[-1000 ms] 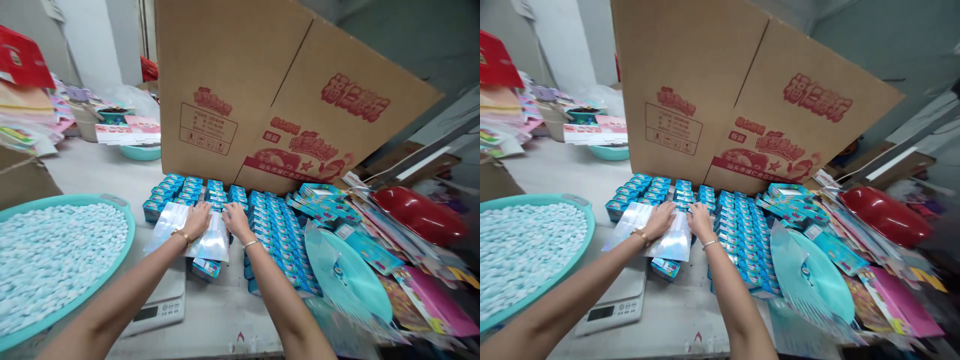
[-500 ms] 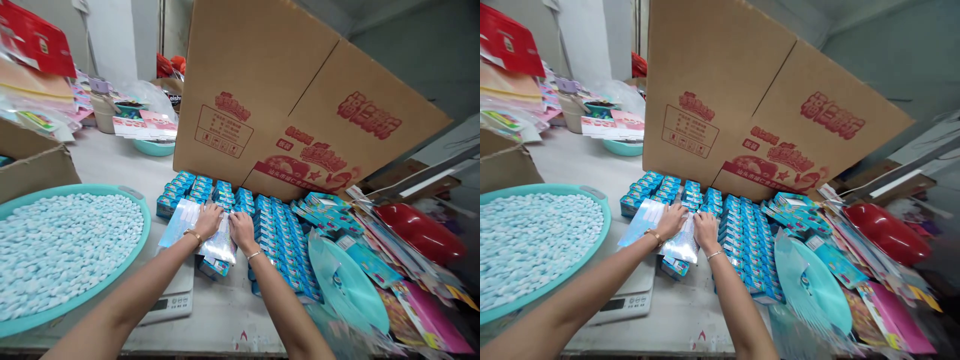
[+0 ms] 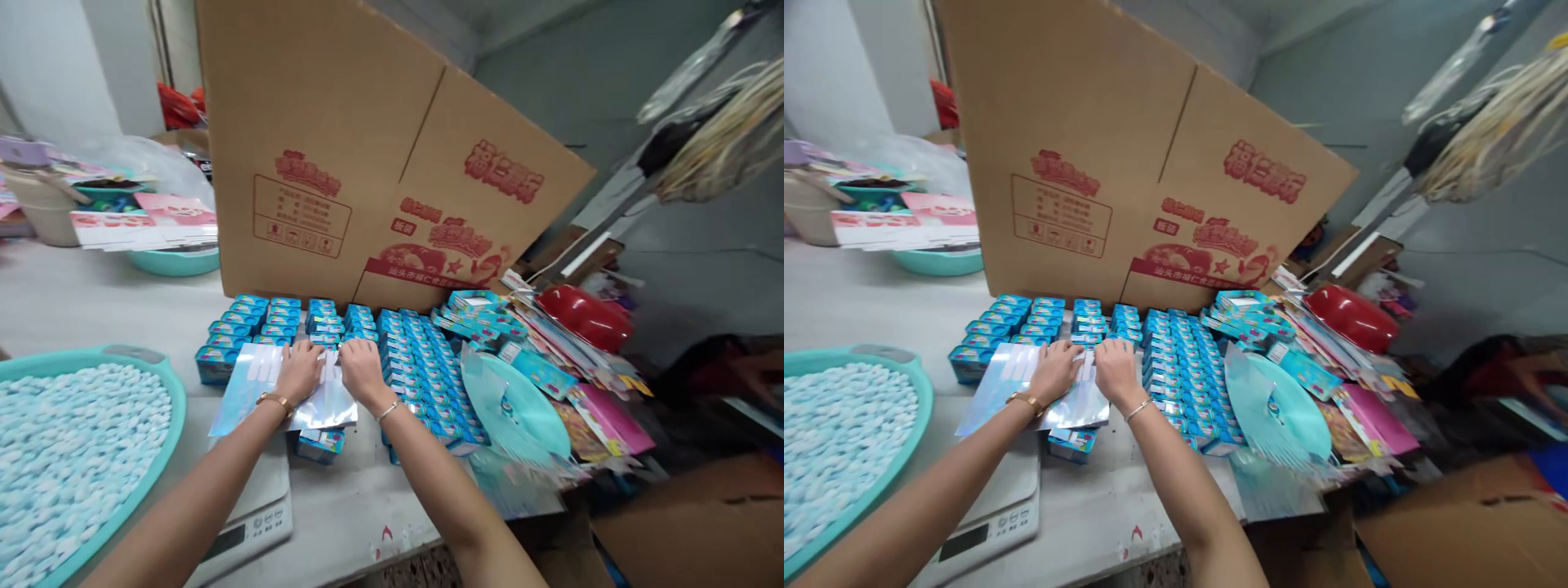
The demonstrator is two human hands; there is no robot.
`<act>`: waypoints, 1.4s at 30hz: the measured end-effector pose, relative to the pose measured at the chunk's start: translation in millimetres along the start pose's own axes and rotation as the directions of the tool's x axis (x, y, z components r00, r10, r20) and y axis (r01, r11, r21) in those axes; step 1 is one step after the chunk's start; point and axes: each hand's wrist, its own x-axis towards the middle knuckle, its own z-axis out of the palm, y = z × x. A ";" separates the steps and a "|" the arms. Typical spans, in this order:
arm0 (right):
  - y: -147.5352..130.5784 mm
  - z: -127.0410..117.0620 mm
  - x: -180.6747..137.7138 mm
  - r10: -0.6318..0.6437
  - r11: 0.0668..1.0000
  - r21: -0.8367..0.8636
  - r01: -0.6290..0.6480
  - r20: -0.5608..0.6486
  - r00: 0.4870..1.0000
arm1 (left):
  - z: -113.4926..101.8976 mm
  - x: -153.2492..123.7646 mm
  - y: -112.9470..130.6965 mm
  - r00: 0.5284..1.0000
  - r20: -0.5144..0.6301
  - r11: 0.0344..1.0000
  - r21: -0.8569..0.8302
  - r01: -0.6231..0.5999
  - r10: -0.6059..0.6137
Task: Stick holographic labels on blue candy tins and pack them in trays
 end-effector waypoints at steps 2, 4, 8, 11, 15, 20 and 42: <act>-2.0 -22.3 -10.6 0.036 0.999 0.028 -0.035 -0.015 0.999 | 1.1 1.0 0.2 1.000 0.010 1.000 0.010 -0.019 0.019; 0.9 -44.6 -24.2 0.111 0.984 0.139 -0.109 -0.010 0.994 | 0.1 2.2 0.4 0.999 0.021 0.999 0.017 -0.037 0.037; 21.7 -80.3 -61.9 0.299 0.800 0.525 -0.289 0.067 0.952 | -13.2 9.7 4.5 0.998 0.017 0.998 -0.003 -0.061 0.062; 36.4 -99.2 -102.7 0.373 0.565 0.744 -0.357 0.156 0.915 | -33.0 11.1 21.8 0.997 -0.022 0.993 -0.089 -0.078 0.076; 36.8 -116.3 -166.4 0.389 0.251 0.868 -0.428 0.315 0.866 | -56.4 -25.6 74.3 0.988 0.077 0.853 -0.517 -0.073 0.131; 20.0 -122.7 -231.9 0.406 0.007 0.869 -0.495 0.449 0.796 | -54.0 -113.4 145.5 0.762 0.485 0.448 -0.847 0.287 0.429; 32.0 31.8 -275.2 0.888 0.092 0.811 -0.578 0.195 0.415 | -1.8 -151.6 166.3 0.933 0.359 0.315 -0.885 0.343 -0.008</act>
